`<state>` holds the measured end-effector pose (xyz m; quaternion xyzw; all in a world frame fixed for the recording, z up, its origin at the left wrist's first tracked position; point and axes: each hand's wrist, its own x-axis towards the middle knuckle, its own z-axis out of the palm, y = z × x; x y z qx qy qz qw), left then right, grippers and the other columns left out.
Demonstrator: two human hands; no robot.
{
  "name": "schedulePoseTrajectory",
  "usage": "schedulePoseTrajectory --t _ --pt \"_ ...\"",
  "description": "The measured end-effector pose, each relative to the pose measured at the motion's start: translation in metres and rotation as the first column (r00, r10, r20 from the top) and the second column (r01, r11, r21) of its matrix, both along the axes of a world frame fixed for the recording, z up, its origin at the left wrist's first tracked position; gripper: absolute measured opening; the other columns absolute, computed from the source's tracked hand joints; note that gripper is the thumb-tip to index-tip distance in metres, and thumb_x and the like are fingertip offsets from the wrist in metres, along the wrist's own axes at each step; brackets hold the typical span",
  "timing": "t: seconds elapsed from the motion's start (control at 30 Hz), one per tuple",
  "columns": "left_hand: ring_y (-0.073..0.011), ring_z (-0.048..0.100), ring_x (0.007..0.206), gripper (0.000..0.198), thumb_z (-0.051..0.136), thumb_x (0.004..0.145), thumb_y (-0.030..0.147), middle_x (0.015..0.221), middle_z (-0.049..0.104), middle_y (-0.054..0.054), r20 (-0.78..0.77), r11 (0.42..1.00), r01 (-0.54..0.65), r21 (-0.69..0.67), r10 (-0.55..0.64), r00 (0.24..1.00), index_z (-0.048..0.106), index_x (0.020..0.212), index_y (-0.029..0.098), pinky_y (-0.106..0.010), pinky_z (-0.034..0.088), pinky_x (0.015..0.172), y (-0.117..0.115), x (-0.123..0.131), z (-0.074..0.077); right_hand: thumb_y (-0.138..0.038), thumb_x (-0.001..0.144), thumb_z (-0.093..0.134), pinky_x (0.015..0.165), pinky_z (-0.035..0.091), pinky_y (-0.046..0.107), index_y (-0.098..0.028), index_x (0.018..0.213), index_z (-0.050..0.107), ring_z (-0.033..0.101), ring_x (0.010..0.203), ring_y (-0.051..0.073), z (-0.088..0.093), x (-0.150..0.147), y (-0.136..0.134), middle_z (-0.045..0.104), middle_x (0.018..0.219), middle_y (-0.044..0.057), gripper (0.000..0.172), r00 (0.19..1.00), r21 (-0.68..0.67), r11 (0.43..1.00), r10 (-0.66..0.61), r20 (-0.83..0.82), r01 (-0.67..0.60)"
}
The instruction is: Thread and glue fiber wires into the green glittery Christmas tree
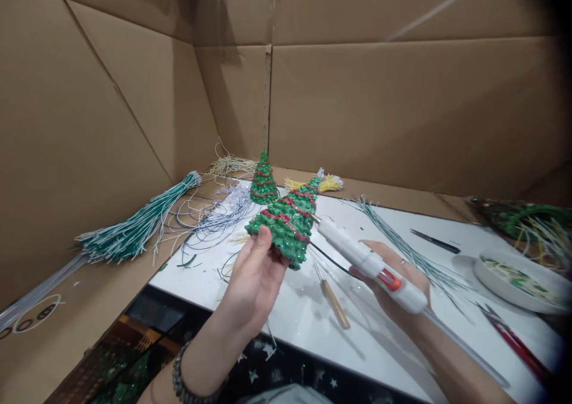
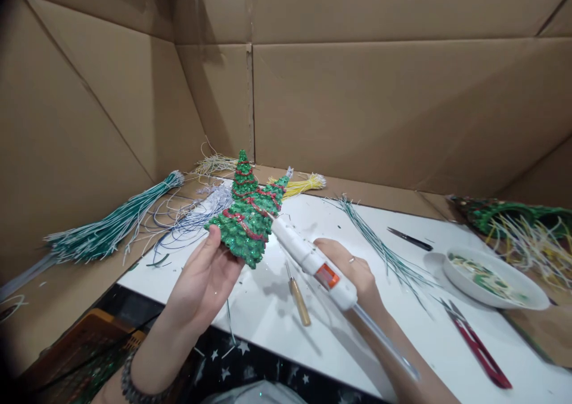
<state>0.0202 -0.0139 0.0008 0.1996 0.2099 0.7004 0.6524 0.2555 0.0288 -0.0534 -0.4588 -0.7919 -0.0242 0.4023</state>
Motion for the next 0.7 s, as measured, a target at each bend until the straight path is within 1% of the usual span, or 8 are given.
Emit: schedulePoseTrajectory --t 0.13,0.23,0.3,0.37,0.43,0.53,0.6,0.7 --pt "-0.0192 0.065 0.110 0.026 0.060 0.091 0.023 0.113 0.072 -0.008 0.023 0.999 -0.009 0.040 0.008 1.000 0.066 0.116 0.018 -0.033 0.048 0.101 0.002 -0.002 0.000 -0.038 0.090 0.056 0.065 0.053 0.029 -0.030 0.107 0.067 0.072 0.085 0.022 0.006 -0.004 -0.006 0.074 0.107 0.003 0.023 0.999 0.127 0.991 -0.041 -0.001 0.040" --pt "-0.0204 0.065 0.108 0.030 0.058 0.093 0.032 0.113 0.072 -0.009 0.043 0.999 -0.001 0.051 -0.001 0.999 0.066 0.118 0.018 -0.036 0.048 0.102 0.004 -0.003 0.001 -0.041 0.091 0.054 0.063 0.052 0.030 -0.031 0.114 0.064 0.069 0.068 0.018 0.011 -0.006 -0.011 0.073 0.102 0.002 0.027 0.992 0.088 0.995 0.064 -0.107 -0.055" --pt "-0.0210 0.066 0.107 0.034 0.057 0.092 0.037 0.113 0.072 -0.009 0.047 0.999 0.000 0.041 -0.002 0.999 0.065 0.120 0.019 -0.037 0.048 0.101 0.004 -0.003 0.001 -0.047 0.091 0.052 0.060 0.051 0.031 -0.027 0.101 0.068 0.064 0.062 0.017 0.014 -0.008 -0.011 0.072 0.088 0.003 0.027 0.960 0.039 0.988 0.154 -0.233 -0.149" --pt "-0.0214 0.066 0.105 0.035 0.058 0.091 0.038 0.112 0.072 -0.008 0.042 0.999 0.003 0.045 -0.005 0.999 0.065 0.120 0.020 -0.038 0.049 0.100 0.004 -0.004 0.001 -0.055 0.091 0.048 0.060 0.050 0.032 -0.024 0.079 0.066 0.060 0.059 0.017 0.015 -0.009 -0.007 0.066 0.070 0.002 0.038 0.915 0.014 0.983 0.176 -0.362 -0.183" --pt "-0.0221 0.067 0.103 0.034 0.060 0.090 0.034 0.108 0.073 -0.007 0.037 0.998 0.006 0.065 -0.008 0.999 0.065 0.120 0.021 -0.039 0.049 0.099 0.004 -0.005 0.001 -0.059 0.092 0.044 0.058 0.048 0.032 -0.022 0.072 0.061 0.057 0.056 0.016 0.017 -0.011 -0.002 0.062 0.064 0.002 0.045 0.867 -0.028 0.991 0.099 -0.489 -0.129" --pt "-0.0227 0.068 0.100 0.034 0.061 0.085 0.027 0.103 0.075 -0.006 0.039 0.996 0.004 0.089 -0.007 0.999 0.066 0.118 0.021 -0.040 0.051 0.096 0.003 -0.005 0.000 -0.058 0.089 0.051 0.054 0.046 0.030 -0.020 0.090 0.064 0.055 0.054 0.014 0.017 -0.011 0.008 0.067 0.078 0.004 0.040 0.765 -0.157 0.988 -0.098 -0.637 -0.004" --pt "-0.0225 0.069 0.097 0.035 0.063 0.081 0.024 0.100 0.075 -0.005 0.036 0.996 -0.014 0.088 0.011 0.999 0.067 0.116 0.021 -0.040 0.052 0.093 0.003 -0.006 -0.001 -0.059 0.085 0.055 0.055 0.046 0.030 -0.018 0.094 0.065 0.057 0.059 0.016 0.014 -0.009 0.014 0.068 0.081 0.006 0.043 0.776 -0.296 0.953 -0.228 -0.588 0.056" --pt "-0.0223 0.070 0.092 0.036 0.065 0.077 0.024 0.096 0.076 -0.004 0.011 0.995 -0.047 0.093 0.046 0.999 0.068 0.113 0.021 -0.038 0.054 0.090 0.003 -0.007 -0.003 -0.063 0.082 0.053 0.057 0.044 0.031 -0.017 0.079 0.069 0.060 0.064 0.022 0.007 -0.006 0.021 0.066 0.066 0.005 0.049 0.862 -0.455 0.873 -0.359 -0.359 0.175"
